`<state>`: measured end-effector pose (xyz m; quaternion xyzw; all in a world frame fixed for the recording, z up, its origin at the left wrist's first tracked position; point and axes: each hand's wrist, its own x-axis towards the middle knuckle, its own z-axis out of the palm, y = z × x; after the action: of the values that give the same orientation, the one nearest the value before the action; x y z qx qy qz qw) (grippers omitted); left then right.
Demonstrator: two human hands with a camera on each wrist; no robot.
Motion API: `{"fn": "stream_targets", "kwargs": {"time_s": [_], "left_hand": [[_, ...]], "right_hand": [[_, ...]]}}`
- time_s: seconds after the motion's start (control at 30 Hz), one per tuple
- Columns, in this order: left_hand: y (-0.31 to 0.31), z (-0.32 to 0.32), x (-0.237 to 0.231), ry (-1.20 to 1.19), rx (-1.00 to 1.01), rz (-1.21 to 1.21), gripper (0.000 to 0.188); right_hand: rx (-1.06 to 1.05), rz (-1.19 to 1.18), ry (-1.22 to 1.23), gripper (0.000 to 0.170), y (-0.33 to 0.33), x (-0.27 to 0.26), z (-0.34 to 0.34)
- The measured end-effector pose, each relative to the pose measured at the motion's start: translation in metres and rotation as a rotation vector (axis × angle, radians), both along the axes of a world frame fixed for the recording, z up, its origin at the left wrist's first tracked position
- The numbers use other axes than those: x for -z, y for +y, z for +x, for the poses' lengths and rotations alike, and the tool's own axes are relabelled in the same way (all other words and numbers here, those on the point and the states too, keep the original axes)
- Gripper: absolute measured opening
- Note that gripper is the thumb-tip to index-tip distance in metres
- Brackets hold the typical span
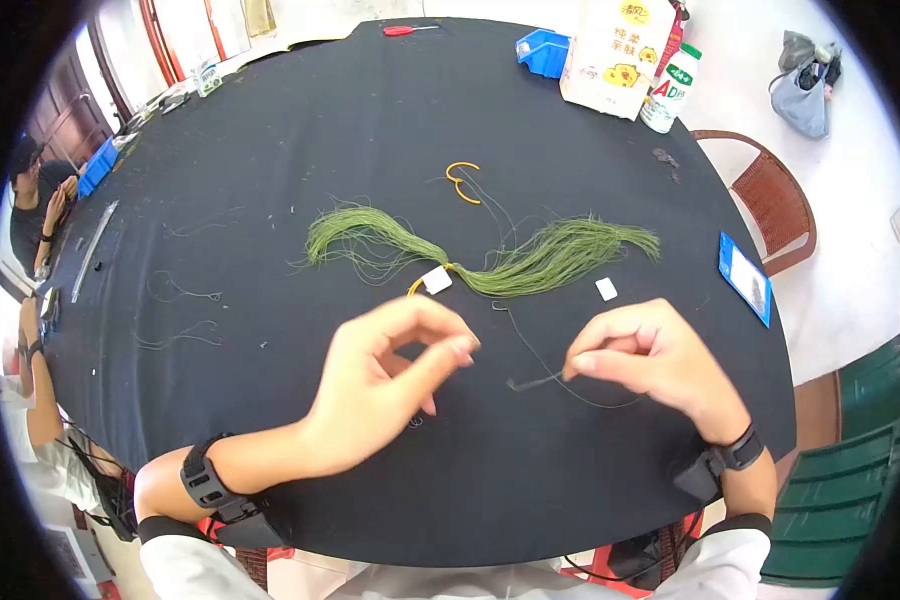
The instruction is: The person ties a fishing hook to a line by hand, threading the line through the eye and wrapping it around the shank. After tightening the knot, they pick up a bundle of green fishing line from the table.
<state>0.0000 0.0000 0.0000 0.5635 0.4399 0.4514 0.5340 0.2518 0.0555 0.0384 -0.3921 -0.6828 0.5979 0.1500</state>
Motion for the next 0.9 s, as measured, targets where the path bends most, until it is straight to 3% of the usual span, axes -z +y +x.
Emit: {"fn": "stream_targets", "kwargs": {"time_s": [0.07,0.27,0.47,0.67,0.8,0.9], "left_hand": [[-0.008,0.006,-0.009,-0.030,0.085,-0.142,0.008],[-0.013,0.006,-0.013,-0.202,0.201,-0.348,0.011],[-0.011,0.006,-0.015,-0.198,0.411,-0.468,0.011],[-0.012,0.005,-0.005,-0.213,0.293,-0.263,0.010],[-0.004,-0.002,0.000,-0.189,0.161,-0.167,0.011],[-0.001,-0.003,-0.002,-0.080,0.073,-0.134,0.012]], "right_hand": [[0.048,0.030,0.061,0.011,-0.016,-0.001,-0.010],[-0.076,0.604,-0.049,0.010,-0.027,0.011,-0.016],[-0.141,0.849,-0.020,0.013,-0.028,0.017,-0.017],[-0.045,0.891,-0.048,0.009,-0.026,0.010,-0.013],[0.167,0.755,-0.041,0.008,-0.015,0.005,-0.002],[0.342,0.625,0.109,0.008,-0.005,0.005,0.003]]}}
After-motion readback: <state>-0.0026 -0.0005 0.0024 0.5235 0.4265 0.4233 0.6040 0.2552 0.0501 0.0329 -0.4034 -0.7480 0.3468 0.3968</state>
